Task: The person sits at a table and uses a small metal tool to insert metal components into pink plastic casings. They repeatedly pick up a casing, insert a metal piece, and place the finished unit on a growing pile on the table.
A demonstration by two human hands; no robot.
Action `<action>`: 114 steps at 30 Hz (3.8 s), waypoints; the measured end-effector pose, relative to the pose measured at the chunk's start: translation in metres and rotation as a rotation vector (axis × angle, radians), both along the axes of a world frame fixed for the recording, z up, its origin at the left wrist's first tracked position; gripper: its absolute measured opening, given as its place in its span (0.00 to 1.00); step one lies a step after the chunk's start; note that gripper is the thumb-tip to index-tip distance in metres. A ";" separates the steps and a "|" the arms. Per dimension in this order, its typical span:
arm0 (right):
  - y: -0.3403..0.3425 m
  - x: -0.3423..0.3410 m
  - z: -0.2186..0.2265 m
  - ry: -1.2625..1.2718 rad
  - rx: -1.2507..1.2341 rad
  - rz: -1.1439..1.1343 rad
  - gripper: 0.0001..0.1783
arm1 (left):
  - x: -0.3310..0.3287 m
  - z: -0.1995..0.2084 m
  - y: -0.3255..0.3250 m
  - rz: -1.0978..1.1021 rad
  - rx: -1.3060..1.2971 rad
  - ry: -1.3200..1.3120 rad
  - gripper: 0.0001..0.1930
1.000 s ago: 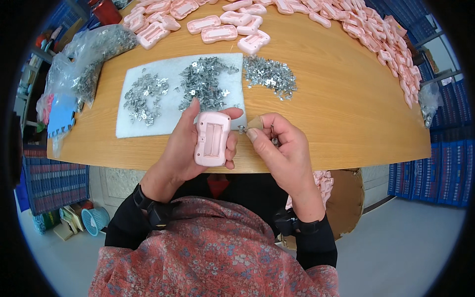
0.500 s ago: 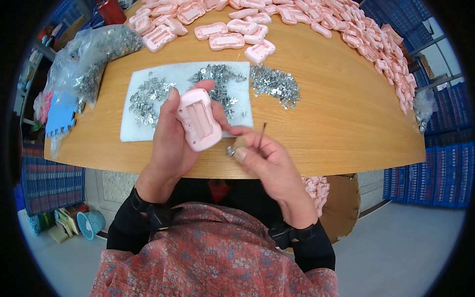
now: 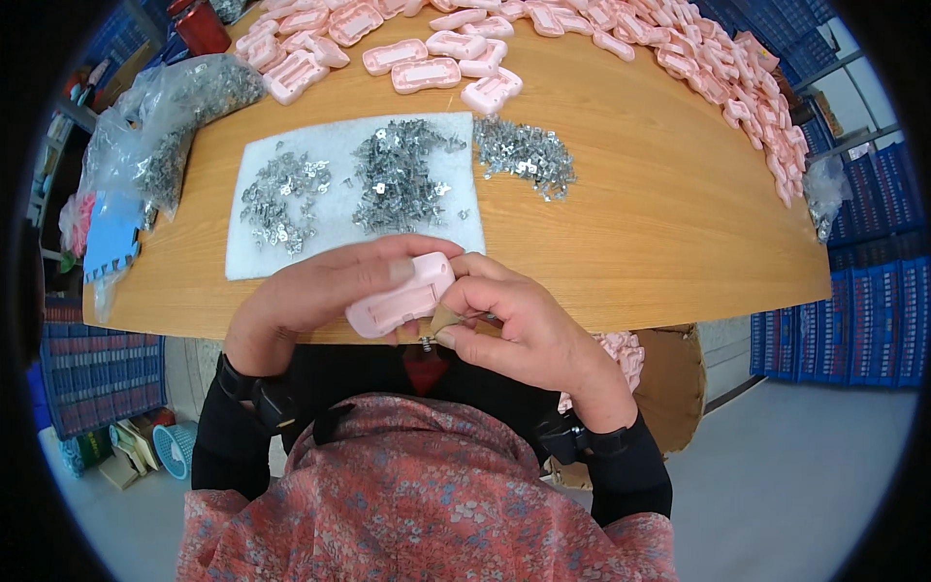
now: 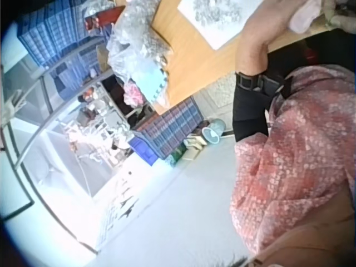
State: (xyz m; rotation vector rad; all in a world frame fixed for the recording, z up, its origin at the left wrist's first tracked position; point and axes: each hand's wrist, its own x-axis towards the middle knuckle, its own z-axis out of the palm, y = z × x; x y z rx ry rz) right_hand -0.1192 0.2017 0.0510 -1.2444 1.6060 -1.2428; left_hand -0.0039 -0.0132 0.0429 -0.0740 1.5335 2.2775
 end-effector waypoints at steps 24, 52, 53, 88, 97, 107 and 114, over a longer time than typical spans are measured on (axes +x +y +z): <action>-0.021 0.016 -0.043 0.222 -0.107 -0.618 0.06 | -0.004 -0.043 0.047 0.391 0.383 -0.104 0.26; -0.027 0.020 -0.033 0.799 0.011 -0.583 0.09 | -0.008 -0.039 0.052 0.448 0.247 -0.246 0.23; -0.025 0.021 -0.033 0.824 -0.010 -0.576 0.09 | -0.009 -0.039 0.052 0.447 0.257 -0.242 0.23; -0.002 0.017 -0.009 -0.555 -0.067 -0.517 0.16 | 0.000 -0.027 0.052 0.354 -0.384 0.164 0.14; -0.006 0.025 -0.025 0.119 -0.176 -0.566 0.08 | 0.001 -0.028 0.044 0.369 0.722 -0.168 0.19; -0.007 0.031 -0.035 0.175 -0.247 -0.557 0.11 | 0.001 -0.036 0.046 0.367 0.707 -0.149 0.20; -0.009 0.038 -0.036 0.117 -0.283 -0.500 0.13 | 0.001 -0.029 0.050 0.467 0.560 -0.189 0.21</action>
